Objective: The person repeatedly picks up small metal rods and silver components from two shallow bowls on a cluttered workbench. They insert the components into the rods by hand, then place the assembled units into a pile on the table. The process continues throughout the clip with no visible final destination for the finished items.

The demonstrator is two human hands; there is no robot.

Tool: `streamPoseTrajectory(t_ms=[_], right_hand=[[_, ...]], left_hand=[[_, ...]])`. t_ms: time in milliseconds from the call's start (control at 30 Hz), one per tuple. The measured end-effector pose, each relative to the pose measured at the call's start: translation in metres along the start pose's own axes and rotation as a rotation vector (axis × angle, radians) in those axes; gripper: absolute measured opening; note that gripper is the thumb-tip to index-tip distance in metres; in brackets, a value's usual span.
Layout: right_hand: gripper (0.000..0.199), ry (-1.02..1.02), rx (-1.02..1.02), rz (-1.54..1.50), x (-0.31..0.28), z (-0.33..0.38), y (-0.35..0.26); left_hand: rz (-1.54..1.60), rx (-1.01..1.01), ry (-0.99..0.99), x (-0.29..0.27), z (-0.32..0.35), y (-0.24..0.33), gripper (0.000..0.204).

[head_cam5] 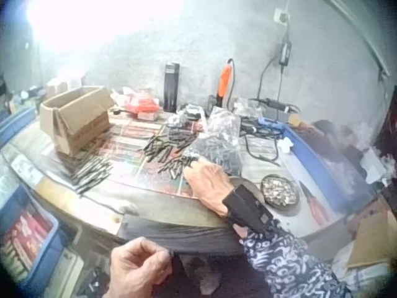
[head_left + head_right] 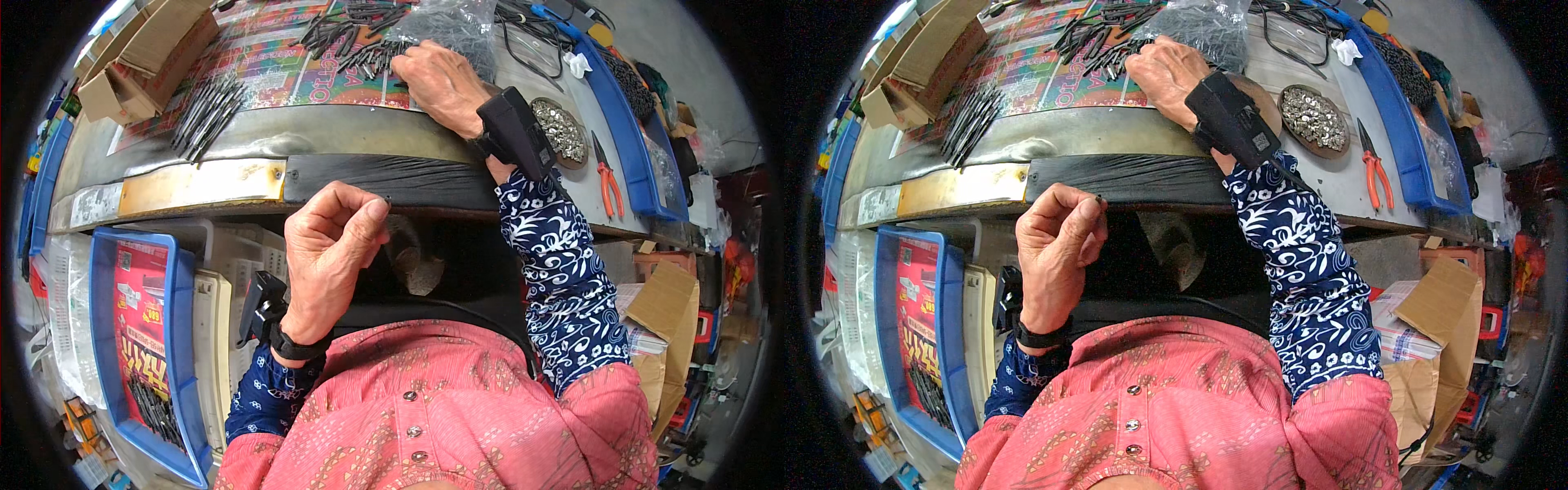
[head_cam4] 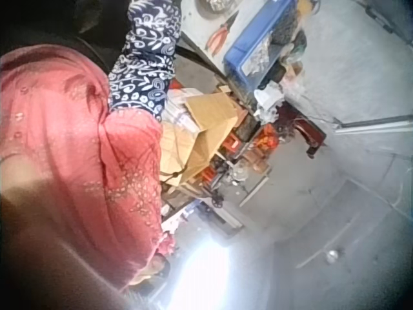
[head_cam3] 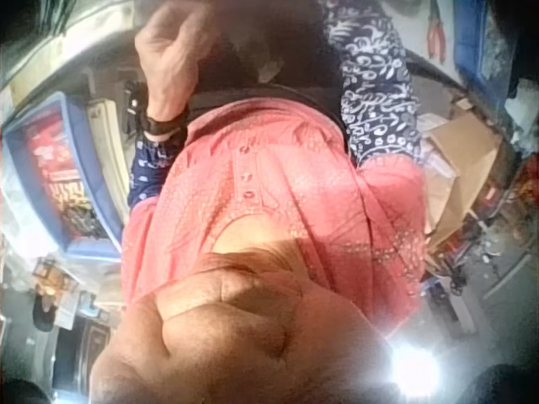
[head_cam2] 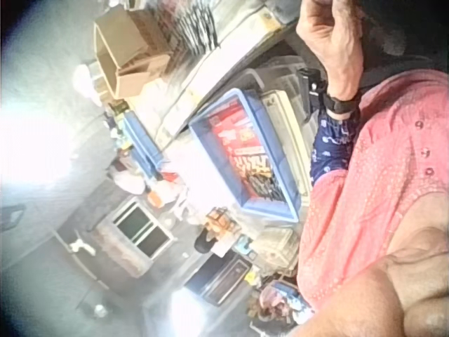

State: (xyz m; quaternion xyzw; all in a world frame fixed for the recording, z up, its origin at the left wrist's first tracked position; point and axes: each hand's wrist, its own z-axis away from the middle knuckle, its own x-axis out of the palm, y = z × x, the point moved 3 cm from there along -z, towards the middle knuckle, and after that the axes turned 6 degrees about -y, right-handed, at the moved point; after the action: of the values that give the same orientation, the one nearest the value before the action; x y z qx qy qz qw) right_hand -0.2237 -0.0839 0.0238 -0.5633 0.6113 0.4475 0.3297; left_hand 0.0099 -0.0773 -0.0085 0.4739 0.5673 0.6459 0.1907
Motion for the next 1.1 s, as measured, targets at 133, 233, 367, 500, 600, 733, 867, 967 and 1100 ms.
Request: streamPoseTrajectory(t_ms=[133, 233, 367, 500, 600, 733, 867, 967, 1100], right_hand=[[0.005, 0.037, -0.023, 0.0, -0.002, -0.003, -0.004], [0.005, 0.008, -0.04, 0.014, -0.001, -0.002, -0.005], [0.005, 0.002, -0.017, 0.061, -0.001, 0.002, -0.004], [0.007, 0.004, 0.035, 0.107, -0.003, 0.004, -0.005], [0.01, -0.016, 0.071, 0.12, -0.008, 0.004, -0.008], [0.013, 0.133, 0.099, -0.106, -0.03, 0.011, -0.021], [0.014, 0.25, 0.179, -0.412, -0.059, 0.032, -0.045], [0.012, 0.228, 0.33, -0.753, -0.076, 0.055, -0.067], [0.011, 0.228, 0.553, -1.234, -0.083, 0.076, -0.089]], left_hand=[[-0.001, 0.009, -0.025, 0.002, 0.0, 0.0, 0.012], [0.021, 0.001, -0.032, 0.003, 0.001, 0.0, 0.011], [0.037, -0.007, -0.035, 0.005, 0.001, -0.001, 0.011], [0.083, -0.026, -0.019, 0.007, 0.0, -0.002, 0.012], [0.086, -0.03, -0.014, 0.007, 0.0, -0.002, 0.012], [0.086, -0.027, 0.002, 0.007, 0.001, -0.002, 0.012], [0.095, -0.017, -0.005, 0.007, 0.001, -0.002, 0.011], [0.097, -0.015, -0.007, 0.01, 0.002, -0.002, 0.01], [0.087, -0.031, 0.005, 0.016, 0.005, -0.001, 0.01]])
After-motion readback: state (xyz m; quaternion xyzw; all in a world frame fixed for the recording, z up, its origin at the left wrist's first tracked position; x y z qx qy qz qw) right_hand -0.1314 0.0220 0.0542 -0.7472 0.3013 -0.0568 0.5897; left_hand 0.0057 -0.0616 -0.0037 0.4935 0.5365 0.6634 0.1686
